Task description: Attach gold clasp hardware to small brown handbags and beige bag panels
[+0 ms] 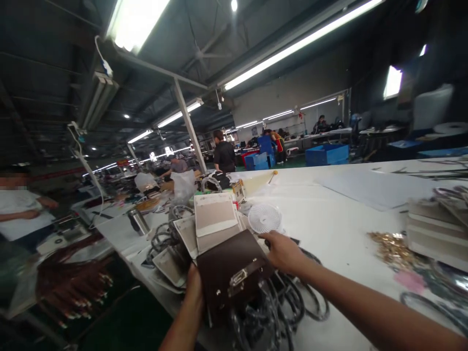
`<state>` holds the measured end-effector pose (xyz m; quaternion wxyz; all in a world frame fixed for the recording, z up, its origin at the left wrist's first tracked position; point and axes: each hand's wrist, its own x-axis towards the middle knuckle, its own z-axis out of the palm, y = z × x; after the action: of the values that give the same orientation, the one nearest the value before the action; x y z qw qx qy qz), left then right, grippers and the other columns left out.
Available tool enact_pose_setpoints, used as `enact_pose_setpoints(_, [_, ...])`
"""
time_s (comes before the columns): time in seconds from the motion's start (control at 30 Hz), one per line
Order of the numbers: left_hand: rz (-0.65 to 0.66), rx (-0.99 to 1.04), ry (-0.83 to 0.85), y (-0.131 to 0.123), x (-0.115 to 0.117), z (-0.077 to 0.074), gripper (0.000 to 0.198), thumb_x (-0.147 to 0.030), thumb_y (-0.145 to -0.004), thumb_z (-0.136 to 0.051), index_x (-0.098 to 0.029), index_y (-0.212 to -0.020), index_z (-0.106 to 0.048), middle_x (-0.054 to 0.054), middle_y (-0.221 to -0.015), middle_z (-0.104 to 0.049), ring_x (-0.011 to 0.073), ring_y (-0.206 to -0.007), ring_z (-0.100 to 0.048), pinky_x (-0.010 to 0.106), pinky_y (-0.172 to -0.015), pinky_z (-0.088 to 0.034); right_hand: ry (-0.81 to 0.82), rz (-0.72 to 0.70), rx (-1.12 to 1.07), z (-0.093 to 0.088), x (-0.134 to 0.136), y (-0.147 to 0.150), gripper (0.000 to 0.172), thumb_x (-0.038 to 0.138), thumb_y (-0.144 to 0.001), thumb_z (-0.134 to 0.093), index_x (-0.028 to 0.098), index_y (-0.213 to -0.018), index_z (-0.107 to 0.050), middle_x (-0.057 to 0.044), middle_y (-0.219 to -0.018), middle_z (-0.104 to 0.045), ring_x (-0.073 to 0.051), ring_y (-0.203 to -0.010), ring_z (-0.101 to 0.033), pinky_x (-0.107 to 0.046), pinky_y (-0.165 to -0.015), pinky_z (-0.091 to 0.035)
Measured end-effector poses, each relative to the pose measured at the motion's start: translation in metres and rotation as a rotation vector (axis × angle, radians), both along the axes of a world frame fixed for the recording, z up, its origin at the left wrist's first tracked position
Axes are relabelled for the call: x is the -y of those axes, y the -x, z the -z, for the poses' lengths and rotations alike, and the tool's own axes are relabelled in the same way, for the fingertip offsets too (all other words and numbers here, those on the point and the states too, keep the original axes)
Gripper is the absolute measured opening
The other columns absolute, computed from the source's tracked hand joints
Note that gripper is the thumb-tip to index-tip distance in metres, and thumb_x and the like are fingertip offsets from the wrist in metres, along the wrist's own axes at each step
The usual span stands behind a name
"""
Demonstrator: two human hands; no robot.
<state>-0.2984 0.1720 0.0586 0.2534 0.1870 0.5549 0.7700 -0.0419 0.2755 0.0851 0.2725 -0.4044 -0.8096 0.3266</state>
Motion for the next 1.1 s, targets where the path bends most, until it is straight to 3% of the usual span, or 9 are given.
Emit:
enact_pose_setpoints(0.1, [-0.014, 0.011, 0.023, 0.007, 0.004, 0.006, 0.037, -0.036, -0.058, -0.082, -0.015, -0.086, -0.070, 0.006, -0.078, -0.075, 0.0265, -0.076, -0.073, 0.037, -0.074, -0.059, 0.099, -0.065, -0.090, -0.016, -0.005, 0.010, 0.027, 0.031, -0.080, -0.073, 0.018, -0.103, -0.081, -0.009, -0.090, -0.078, -0.028, -0.086, -0.072, -0.032, -0.075, -0.054])
enact_pose_setpoints(0.2, [-0.053, -0.014, 0.053, 0.010, 0.012, 0.011, 0.034, -0.030, -0.055, -0.085, -0.018, -0.084, -0.072, 0.006, -0.082, -0.076, 0.0333, -0.095, -0.075, 0.039, -0.084, -0.059, 0.238, -0.190, -0.192, -0.033, -0.006, 0.039, 0.033, 0.037, -0.092, -0.059, 0.014, -0.105, -0.079, -0.005, -0.065, -0.070, -0.019, -0.054, -0.064, -0.026, -0.050, -0.049])
enact_pose_setpoints(0.4, [-0.224, -0.049, 0.141, -0.015, 0.016, 0.036, 0.040, -0.032, -0.064, -0.082, -0.021, -0.101, -0.072, 0.007, -0.091, -0.078, 0.0357, -0.106, -0.074, 0.048, -0.097, -0.057, 0.304, -0.425, -0.308, -0.062, -0.003, 0.126, 0.101, 0.053, -0.084, -0.078, 0.023, -0.167, -0.028, -0.014, -0.125, -0.073, -0.018, -0.060, -0.070, -0.027, -0.046, -0.053])
enact_pose_setpoints(0.5, [-0.238, -0.059, 0.201, -0.025, 0.022, 0.045, 0.038, -0.033, -0.068, -0.081, -0.022, -0.102, -0.071, 0.008, -0.098, -0.079, 0.0354, -0.113, -0.072, 0.047, -0.102, -0.056, 0.121, -0.380, -0.108, -0.060, -0.005, 0.145, 0.099, 0.045, -0.073, -0.091, 0.024, -0.159, -0.047, -0.012, -0.124, -0.075, -0.025, -0.082, -0.075, -0.033, -0.066, -0.061])
enact_pose_setpoints(0.6, [-0.215, -0.069, 0.226, -0.025, 0.026, 0.047, 0.037, -0.034, -0.068, -0.081, -0.022, -0.101, -0.071, 0.008, -0.102, -0.079, 0.0348, -0.116, -0.071, 0.046, -0.105, -0.055, -0.010, -0.256, -0.111, -0.053, -0.021, 0.128, 0.070, 0.045, -0.078, -0.088, 0.028, -0.142, -0.067, -0.005, -0.125, -0.076, -0.027, -0.105, -0.073, -0.034, -0.091, -0.058])
enact_pose_setpoints(0.7, [-0.204, -0.049, 0.238, -0.023, 0.025, 0.048, 0.039, -0.036, -0.069, -0.080, -0.021, -0.103, -0.070, 0.008, -0.103, -0.078, 0.0340, -0.113, -0.072, 0.047, -0.105, -0.055, -0.060, -0.070, -0.100, -0.048, -0.061, 0.083, 0.045, 0.043, -0.085, -0.081, 0.025, -0.126, -0.077, -0.004, -0.117, -0.078, -0.026, -0.105, -0.073, -0.034, -0.096, -0.056])
enact_pose_setpoints(0.8, [-0.205, -0.078, 0.214, -0.024, 0.021, 0.050, 0.039, -0.039, -0.071, -0.078, -0.022, -0.105, -0.069, 0.007, -0.105, -0.078, 0.0327, -0.114, -0.072, 0.046, -0.106, -0.054, -0.062, 0.174, -0.052, -0.038, -0.118, 0.032, 0.055, 0.038, -0.087, -0.080, 0.016, -0.136, -0.070, -0.017, -0.131, -0.071, -0.034, -0.120, -0.066, -0.040, -0.101, -0.053])
enact_pose_setpoints(0.97, [-0.234, -0.136, 0.266, -0.023, 0.020, 0.049, 0.036, -0.039, -0.072, -0.077, -0.021, -0.103, -0.071, 0.008, -0.099, -0.078, 0.0352, -0.115, -0.071, 0.050, -0.109, -0.051, 0.116, 0.236, 0.007, -0.001, -0.186, -0.013, 0.096, 0.043, -0.073, -0.091, 0.015, -0.155, -0.051, -0.027, -0.144, -0.060, -0.024, -0.076, -0.074, -0.029, -0.054, -0.057])
enact_pose_setpoints(1.1, [-0.205, -0.152, 0.335, -0.014, 0.023, 0.048, 0.037, -0.037, -0.068, -0.081, -0.021, -0.100, -0.073, 0.007, -0.096, -0.078, 0.0363, -0.120, -0.069, 0.050, -0.113, -0.049, 0.208, 0.152, -0.040, 0.023, -0.207, -0.011, 0.085, 0.038, -0.080, -0.086, 0.020, -0.155, -0.051, -0.021, -0.138, -0.065, -0.011, -0.055, -0.065, -0.020, -0.039, -0.046])
